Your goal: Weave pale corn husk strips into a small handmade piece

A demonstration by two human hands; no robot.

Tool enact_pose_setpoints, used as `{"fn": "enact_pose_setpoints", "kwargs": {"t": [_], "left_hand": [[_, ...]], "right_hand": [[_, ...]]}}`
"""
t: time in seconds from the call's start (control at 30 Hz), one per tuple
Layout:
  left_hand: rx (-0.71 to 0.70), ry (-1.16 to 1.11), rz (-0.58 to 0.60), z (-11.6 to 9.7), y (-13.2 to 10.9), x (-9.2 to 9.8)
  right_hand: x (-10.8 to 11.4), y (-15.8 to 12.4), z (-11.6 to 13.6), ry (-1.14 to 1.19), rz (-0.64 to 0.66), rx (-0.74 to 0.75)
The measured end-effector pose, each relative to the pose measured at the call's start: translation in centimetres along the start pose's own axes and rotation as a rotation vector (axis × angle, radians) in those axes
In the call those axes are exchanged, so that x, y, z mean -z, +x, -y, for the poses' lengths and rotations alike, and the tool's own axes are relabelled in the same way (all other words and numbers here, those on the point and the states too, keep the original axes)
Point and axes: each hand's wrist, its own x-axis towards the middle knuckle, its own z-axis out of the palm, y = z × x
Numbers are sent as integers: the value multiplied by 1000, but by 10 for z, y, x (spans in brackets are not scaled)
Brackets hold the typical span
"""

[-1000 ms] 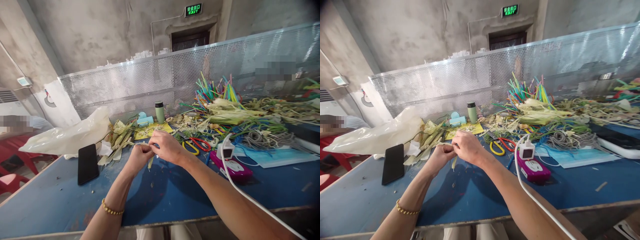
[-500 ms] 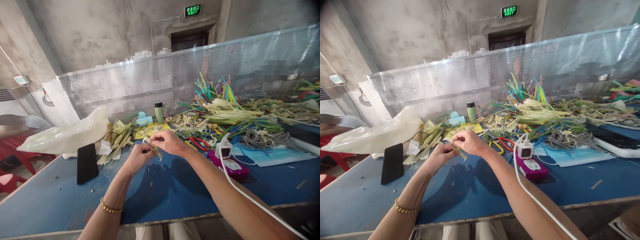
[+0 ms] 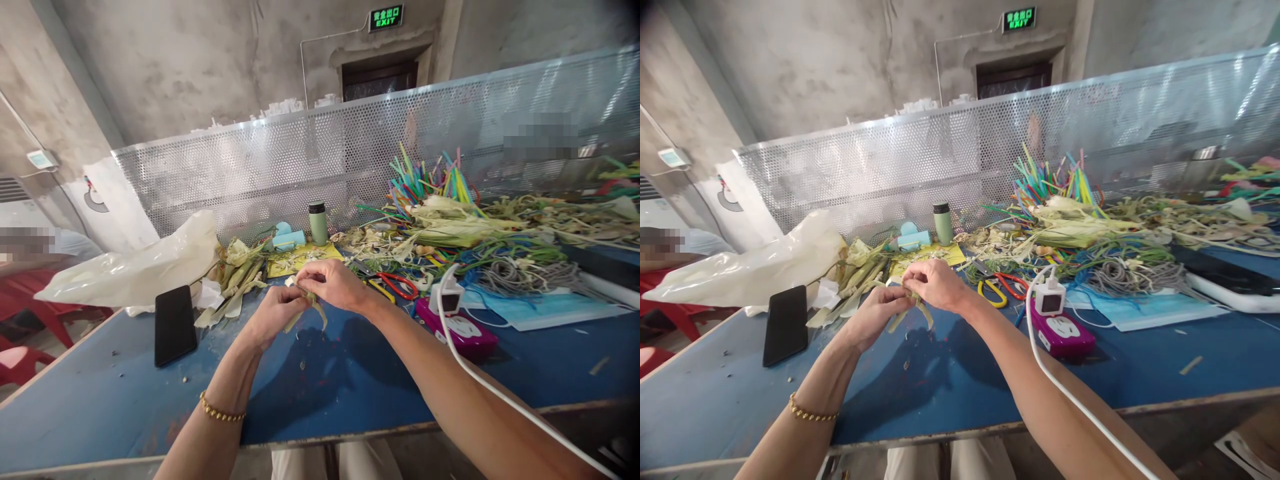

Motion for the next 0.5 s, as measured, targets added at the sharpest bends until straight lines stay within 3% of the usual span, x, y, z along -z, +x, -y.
{"fn": "enact_pose_setpoints", "kwargs": {"t": [0.5], "left_hand": [[-73,11,35,-1,-1,2]], "right_hand": [[2,0,6,196,-52,-75]]}}
